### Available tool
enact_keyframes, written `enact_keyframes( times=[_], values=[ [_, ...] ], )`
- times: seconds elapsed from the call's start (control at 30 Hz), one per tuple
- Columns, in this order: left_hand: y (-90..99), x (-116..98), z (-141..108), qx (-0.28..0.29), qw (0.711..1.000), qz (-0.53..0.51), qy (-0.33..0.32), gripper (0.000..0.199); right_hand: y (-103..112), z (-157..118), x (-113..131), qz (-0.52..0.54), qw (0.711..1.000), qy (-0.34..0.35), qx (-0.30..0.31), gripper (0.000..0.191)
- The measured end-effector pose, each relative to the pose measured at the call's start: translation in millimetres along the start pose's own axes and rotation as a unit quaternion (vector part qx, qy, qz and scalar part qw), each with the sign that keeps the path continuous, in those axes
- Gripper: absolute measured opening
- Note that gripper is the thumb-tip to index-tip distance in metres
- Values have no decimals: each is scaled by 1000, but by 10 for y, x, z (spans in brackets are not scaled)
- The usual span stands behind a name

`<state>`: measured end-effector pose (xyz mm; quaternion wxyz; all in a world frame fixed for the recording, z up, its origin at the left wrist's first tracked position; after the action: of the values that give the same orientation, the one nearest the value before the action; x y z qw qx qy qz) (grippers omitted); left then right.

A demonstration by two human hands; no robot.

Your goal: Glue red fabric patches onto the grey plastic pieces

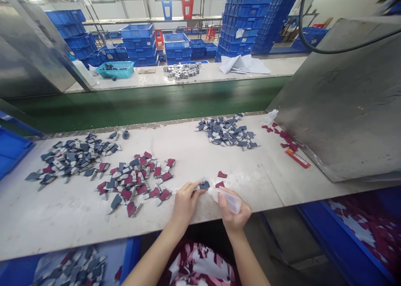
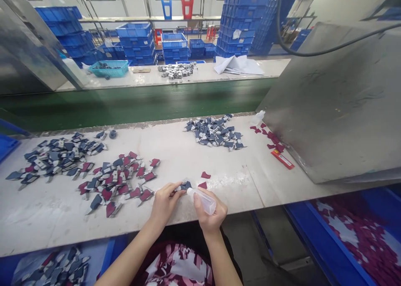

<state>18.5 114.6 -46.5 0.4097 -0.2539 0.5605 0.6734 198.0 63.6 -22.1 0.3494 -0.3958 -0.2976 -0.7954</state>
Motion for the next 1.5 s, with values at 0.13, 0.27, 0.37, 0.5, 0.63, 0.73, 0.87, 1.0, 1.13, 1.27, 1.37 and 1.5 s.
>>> enact_keyframes(
  times=[0.13, 0.27, 0.37, 0.5, 0.63, 0.73, 0.87, 1.0, 1.13, 1.27, 1.37, 1.5],
  values=[
    [3, -2, 0, -2, 1000, 2, -1, 18, -4, 2, -33, -8, 1000, -14, -8, 19],
    [8, -16, -3, -1, 1000, 5, -4, 18, -6, 10, -60, -8, 1000, -25, -8, 18],
    [13, -21, -4, -3, 1000, 6, -6, 17, -20, 12, -69, -2, 1000, -30, -4, 17],
    [16, -26, 0, -4, 1000, 4, -9, 17, -42, -1, -88, 12, 998, -60, -4, 17],
    [25, -38, 1, -4, 1000, 5, -13, 17, -69, -11, -104, 37, 995, -94, 1, 20],
    [25, -40, -1, 2, 1000, 4, -12, 17, -74, -7, -139, 48, 993, -106, 8, 23],
    [18, -31, -5, 8, 1000, 4, -7, 19, -63, -8, -214, 54, 992, -113, 10, 26],
    [10, -16, -7, 7, 1000, 2, -3, 19, -43, -14, -248, 65, 991, -120, -2, 25],
    [13, -18, -8, 4, 1000, -1, -5, 19, -70, -2, -234, 75, 989, -125, 12, 22],
    [26, -31, -7, 2, 1000, -5, -6, 20, -95, -1, -247, 82, 987, -133, 24, 23],
    [27, -32, -6, 3, 1000, -7, -5, 20, -96, -13, -289, 81, 986, -146, 27, 26],
    [14, -19, -6, 6, 1000, -10, -4, 19, -62, -10, -310, 80, 986, -147, 15, 26]
  ],
)
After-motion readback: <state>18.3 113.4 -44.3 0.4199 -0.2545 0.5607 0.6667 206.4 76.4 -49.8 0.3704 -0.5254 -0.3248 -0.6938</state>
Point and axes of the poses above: each hand's wrist, its own z-axis towards the middle knuckle, its own y-axis out of the back of the hand, x = y × z, the point moved 9 cm from there along z, towards the middle knuckle, and after that the axes turned 1 degree about -y, right-handed, at the moved point
